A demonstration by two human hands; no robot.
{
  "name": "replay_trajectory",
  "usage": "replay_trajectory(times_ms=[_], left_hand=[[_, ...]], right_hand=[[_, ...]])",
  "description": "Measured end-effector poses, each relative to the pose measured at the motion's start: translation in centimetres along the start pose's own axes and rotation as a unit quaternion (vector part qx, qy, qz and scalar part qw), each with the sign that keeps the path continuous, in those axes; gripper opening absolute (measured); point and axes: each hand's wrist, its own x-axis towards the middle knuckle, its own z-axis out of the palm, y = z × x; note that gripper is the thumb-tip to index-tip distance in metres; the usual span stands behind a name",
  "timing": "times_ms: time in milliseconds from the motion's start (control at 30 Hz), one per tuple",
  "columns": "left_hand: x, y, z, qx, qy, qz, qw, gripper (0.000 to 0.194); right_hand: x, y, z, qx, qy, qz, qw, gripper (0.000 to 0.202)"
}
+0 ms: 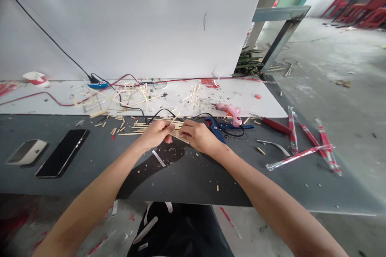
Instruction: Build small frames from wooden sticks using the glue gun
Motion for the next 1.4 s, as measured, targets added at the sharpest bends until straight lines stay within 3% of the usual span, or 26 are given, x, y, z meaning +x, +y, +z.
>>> replay_trajectory(times_ms=[300,467,700,833,1067,1233,1400], left_hand=[[0.5,-0.7,0.1,-0.033,-0.019,-0.021,0.999,0.042],[0.7,-0.6,0.0,-0.081,-0.03,-0.029,0.996,0.044],[0.8,-0.9,-0.9,-0.05,-0.004,-0.025,0.998,0.045],[1.0,-1.5,-1.9,-0.049,0.044,-0.022,0.998,0.044],[0.6,-0.3,-1.5,0.019,0.048,-0.011,0.999,0.039],[0.3,-0.1,-1.4,0.038,0.055,-0.008,0.998,0.039],[0.4,-0.3,-1.5,0.027,0.069,-0.008,0.997,0.04]], right_hand=[[0.3,-0.4,-0.1,-0.097,-0.073,-0.022,0.992,0.019],[0.3,-0.7,-0.4,-0.105,-0.078,-0.004,0.991,0.017],[0.2,-1.2,-1.0,-0.055,-0.045,0.025,0.997,0.018],[0.0,-0.9,-1.4,-0.019,0.027,0.034,0.999,0.016],[0.0,-1.4,-2.2,0.023,0.131,0.135,0.982,0.01],[0.1,-1.9,-2.3,0.074,0.117,0.156,0.978,0.005],[-0.1,-1.7,-2.0,0.086,0.063,0.164,0.981,0.022]])
